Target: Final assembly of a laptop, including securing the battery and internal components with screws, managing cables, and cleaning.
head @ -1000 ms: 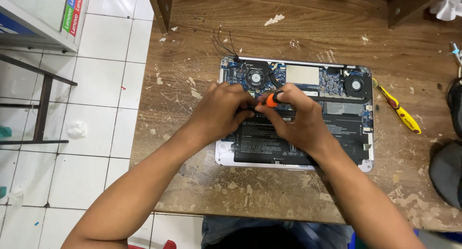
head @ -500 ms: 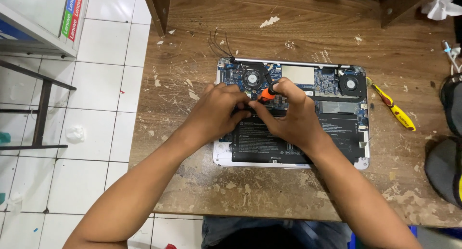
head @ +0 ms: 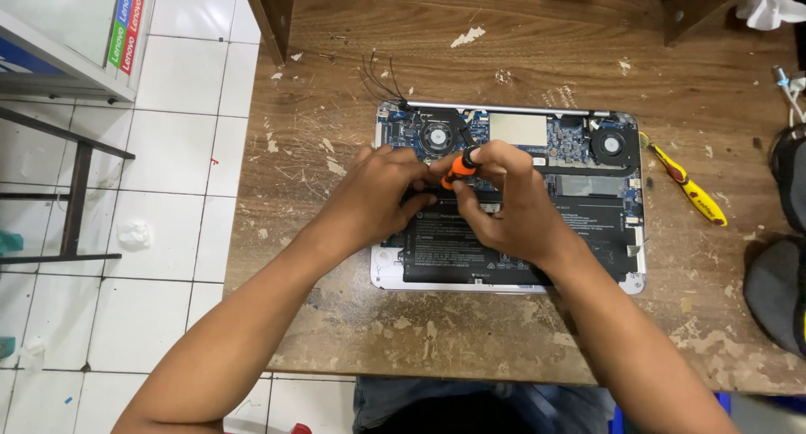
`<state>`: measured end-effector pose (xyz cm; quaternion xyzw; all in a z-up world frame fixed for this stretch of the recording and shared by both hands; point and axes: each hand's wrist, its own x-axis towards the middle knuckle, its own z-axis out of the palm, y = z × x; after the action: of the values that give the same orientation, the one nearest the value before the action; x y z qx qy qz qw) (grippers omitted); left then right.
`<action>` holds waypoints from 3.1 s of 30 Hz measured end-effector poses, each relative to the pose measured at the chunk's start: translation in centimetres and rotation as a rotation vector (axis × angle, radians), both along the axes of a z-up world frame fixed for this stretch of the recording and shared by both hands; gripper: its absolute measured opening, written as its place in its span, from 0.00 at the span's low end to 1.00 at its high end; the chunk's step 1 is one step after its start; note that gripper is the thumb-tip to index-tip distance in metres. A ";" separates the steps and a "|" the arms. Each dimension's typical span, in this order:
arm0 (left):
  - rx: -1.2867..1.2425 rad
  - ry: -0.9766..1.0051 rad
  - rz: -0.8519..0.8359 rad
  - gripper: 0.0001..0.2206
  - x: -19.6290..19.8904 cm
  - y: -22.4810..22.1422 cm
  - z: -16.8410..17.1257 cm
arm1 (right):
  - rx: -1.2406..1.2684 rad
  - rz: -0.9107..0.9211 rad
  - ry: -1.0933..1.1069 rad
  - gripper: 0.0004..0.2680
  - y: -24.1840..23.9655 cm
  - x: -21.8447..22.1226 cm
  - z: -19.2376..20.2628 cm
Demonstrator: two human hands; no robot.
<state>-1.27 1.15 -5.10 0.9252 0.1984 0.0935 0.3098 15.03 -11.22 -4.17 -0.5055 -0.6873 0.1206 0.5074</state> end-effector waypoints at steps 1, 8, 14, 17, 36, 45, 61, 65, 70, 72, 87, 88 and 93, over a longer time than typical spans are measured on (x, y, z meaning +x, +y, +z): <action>-0.004 0.002 -0.001 0.09 -0.1 -0.1 0.1 | -0.004 -0.001 0.002 0.18 -0.2 0.3 -0.6; 0.006 -0.024 -0.012 0.08 -0.1 0.1 -0.2 | 0.039 -0.136 -0.118 0.20 0.0 1.1 -1.5; 0.017 -0.046 -0.019 0.08 -0.2 0.1 0.2 | -0.055 -0.013 -0.046 0.19 -0.6 1.0 -0.1; 0.002 -0.062 -0.014 0.08 -0.2 0.0 0.5 | -0.031 -0.074 -0.087 0.19 -0.6 1.2 -1.8; 0.060 -0.273 0.014 0.05 -0.5 0.7 1.1 | 0.027 -0.010 -0.056 0.21 -0.2 0.0 -0.1; -0.075 -0.252 0.091 0.02 -1.9 2.6 2.0 | 0.070 -0.217 -0.129 0.24 -0.6 1.7 -3.8; -0.071 0.646 0.151 0.05 -5.2 3.7 3.3 | 0.100 -0.220 -0.137 0.23 -0.7 0.9 -2.3; -0.073 0.627 0.150 0.05 -5.4 4.2 2.4 | 0.099 -0.219 -0.157 0.23 -0.8 0.7 -1.9; -0.077 0.640 0.135 0.08 -4.8 4.2 2.6 | 0.099 -0.216 -0.138 0.24 -0.8 0.8 -2.4; -0.076 0.653 0.130 0.08 -4.6 4.4 2.0 | 0.107 -0.223 -0.150 0.24 -0.8 0.8 -2.4; -0.207 0.487 0.055 0.06 -4.9 3.2 6.2 | 0.122 -0.052 -0.086 0.23 -0.7 0.8 -2.5; -0.206 0.488 0.057 0.06 -4.6 3.2 5.9 | 0.123 -0.050 -0.085 0.23 -0.7 0.9 -2.6; -0.303 0.268 -0.030 0.05 -3.9 2.7 5.6 | 0.126 -0.042 -0.108 0.23 -0.7 1.1 -2.9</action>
<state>-5.17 3.84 0.48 0.8750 0.2357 -0.0662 0.4176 16.10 -11.94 -7.08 -0.4927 -0.7091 0.0388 0.5028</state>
